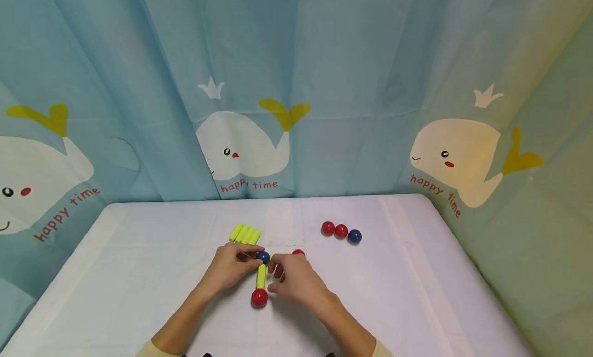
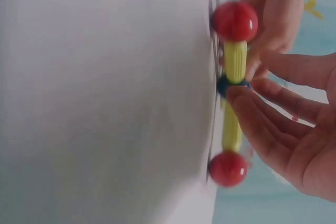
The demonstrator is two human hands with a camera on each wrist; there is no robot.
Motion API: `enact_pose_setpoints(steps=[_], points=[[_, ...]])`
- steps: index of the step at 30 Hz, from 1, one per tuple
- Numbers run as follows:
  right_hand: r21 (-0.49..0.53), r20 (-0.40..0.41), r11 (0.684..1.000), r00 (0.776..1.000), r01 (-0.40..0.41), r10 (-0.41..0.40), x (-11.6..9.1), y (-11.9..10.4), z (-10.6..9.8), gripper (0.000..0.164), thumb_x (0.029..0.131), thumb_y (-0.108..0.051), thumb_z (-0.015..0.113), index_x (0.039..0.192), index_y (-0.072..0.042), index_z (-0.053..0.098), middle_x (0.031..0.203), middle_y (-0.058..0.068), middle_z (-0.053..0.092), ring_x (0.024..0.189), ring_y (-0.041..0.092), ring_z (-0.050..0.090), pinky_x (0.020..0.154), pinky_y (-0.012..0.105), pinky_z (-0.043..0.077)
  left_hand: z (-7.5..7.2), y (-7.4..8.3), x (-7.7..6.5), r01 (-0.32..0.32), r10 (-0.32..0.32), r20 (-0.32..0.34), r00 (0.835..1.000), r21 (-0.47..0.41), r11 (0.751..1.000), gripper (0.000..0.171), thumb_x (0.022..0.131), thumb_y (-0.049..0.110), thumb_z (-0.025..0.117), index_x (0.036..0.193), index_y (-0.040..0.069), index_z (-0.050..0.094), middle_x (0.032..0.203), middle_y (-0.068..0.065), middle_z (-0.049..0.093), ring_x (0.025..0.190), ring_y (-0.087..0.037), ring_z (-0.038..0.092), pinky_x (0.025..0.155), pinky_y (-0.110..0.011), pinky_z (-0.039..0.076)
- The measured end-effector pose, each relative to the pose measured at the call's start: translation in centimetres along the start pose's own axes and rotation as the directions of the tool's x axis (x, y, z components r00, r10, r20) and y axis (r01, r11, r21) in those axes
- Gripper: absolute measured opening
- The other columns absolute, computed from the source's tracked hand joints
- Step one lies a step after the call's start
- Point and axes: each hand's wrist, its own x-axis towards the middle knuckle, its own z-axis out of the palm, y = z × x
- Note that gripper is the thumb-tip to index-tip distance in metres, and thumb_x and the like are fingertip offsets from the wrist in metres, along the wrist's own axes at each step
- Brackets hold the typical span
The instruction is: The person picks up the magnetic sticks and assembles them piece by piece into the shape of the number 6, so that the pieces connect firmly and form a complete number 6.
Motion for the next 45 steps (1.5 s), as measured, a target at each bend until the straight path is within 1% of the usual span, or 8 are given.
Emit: enact_pose_setpoints(steps=[4, 9, 14, 18, 23, 29, 36, 45], points=[[-0.028, -0.088, 0.999, 0.995, -0.043, 0.041, 0.2, 0.8, -1.0, 0.022, 0.081, -0.005, 0.087, 0.098, -0.007, 0.073, 0.082, -0.003, 0.069, 0.075, 0.010, 0.061, 0.068, 0.024, 0.052, 0.0, 0.0, 0.0, 0.002, -0.002, 0.000, 1.000, -0.005, 1.000, 0.024, 0.089, 0.015, 0.082, 0.113, 0.013, 0.081, 0.096, -0.002, 0.078, 0.081, -0.012, 0.067, 0.073, -0.027, 0.055], [-0.041, -0.198, 0.993, 0.975, -0.109, 0.099, 0.5, 1.9, -2.1, 0.021, 0.082, -0.004, 0.086, 0.098, -0.010, 0.075, 0.080, -0.004, 0.066, 0.074, 0.011, 0.058, 0.068, 0.025, 0.050, 0.0, 0.1, 0.0, 0.007, -0.007, -0.002, 1.000, -0.005, 1.000, 0.024, 0.089, 0.015, 0.082, 0.113, 0.013, 0.081, 0.096, -0.002, 0.078, 0.081, -0.012, 0.065, 0.072, -0.026, 0.054], [-0.079, -0.262, 0.984, 0.956, -0.158, 0.132, 0.8, 2.8, -2.7, 0.024, 0.081, -0.006, 0.087, 0.103, -0.011, 0.078, 0.087, 0.001, 0.068, 0.081, 0.018, 0.061, 0.071, 0.029, 0.049, 0.0, 0.1, -0.1, 0.013, -0.013, -0.005, 1.000, -0.003, 1.000, 0.025, 0.088, 0.015, 0.083, 0.113, 0.014, 0.081, 0.096, -0.002, 0.078, 0.081, -0.012, 0.064, 0.072, -0.027, 0.054], [-0.085, -0.261, 0.978, 0.952, -0.190, 0.162, 0.9, 3.3, -2.8, 0.026, 0.082, -0.008, 0.087, 0.105, -0.011, 0.078, 0.095, 0.004, 0.069, 0.090, 0.022, 0.063, 0.076, 0.033, 0.052, -0.1, 0.1, -0.1, 0.016, -0.016, -0.006, 1.000, 0.000, 1.000, 0.024, 0.089, 0.015, 0.082, 0.113, 0.014, 0.081, 0.096, -0.002, 0.078, 0.081, -0.012, 0.064, 0.071, -0.026, 0.054], [-0.046, -0.232, 0.975, 0.952, -0.217, 0.201, 0.9, 3.6, -2.7, 0.026, 0.083, -0.005, 0.085, 0.107, -0.011, 0.079, 0.100, 0.004, 0.071, 0.095, 0.023, 0.067, 0.079, 0.034, 0.059, -0.1, 0.2, -0.2, 0.021, -0.021, -0.003, 1.000, -0.004, 1.000, 0.024, 0.090, 0.016, 0.081, 0.114, 0.014, 0.081, 0.096, -0.001, 0.077, 0.081, -0.012, 0.064, 0.070, -0.025, 0.053], [-0.004, -0.214, 0.975, 0.952, -0.224, 0.218, 1.0, 3.8, -2.6, 0.022, 0.085, 0.002, 0.081, 0.102, -0.011, 0.078, 0.099, 0.003, 0.073, 0.093, 0.021, 0.070, 0.078, 0.035, 0.062, -0.1, 0.3, -0.1, 0.030, -0.030, 0.003, 1.000, -0.007, 1.000, 0.024, 0.090, 0.016, 0.081, 0.114, 0.014, 0.081, 0.096, -0.001, 0.077, 0.081, -0.014, 0.063, 0.070, -0.025, 0.053], [0.009, -0.215, 0.970, 0.946, -0.245, 0.241, 1.4, 4.0, -2.4, 0.021, 0.084, 0.001, 0.082, 0.099, -0.013, 0.078, 0.095, 0.000, 0.073, 0.089, 0.019, 0.068, 0.075, 0.032, 0.062, 0.0, 0.2, -0.1, 0.032, -0.032, 0.003, 0.999, -0.003, 0.999, 0.024, 0.090, 0.016, 0.081, 0.113, 0.014, 0.081, 0.096, -0.002, 0.077, 0.081, -0.014, 0.063, 0.071, -0.026, 0.053], [0.011, -0.223, 0.972, 0.947, -0.237, 0.233, 1.5, 4.2, -2.3, 0.020, 0.083, 0.001, 0.083, 0.097, -0.012, 0.078, 0.092, 0.000, 0.073, 0.086, 0.018, 0.068, 0.073, 0.031, 0.061, -0.2, 0.5, -0.2, 0.048, -0.048, 0.014, 0.999, 0.008, 0.999, 0.026, 0.090, 0.016, 0.080, 0.116, 0.014, 0.080, 0.098, -0.001, 0.077, 0.082, -0.013, 0.063, 0.070, -0.025, 0.054]])
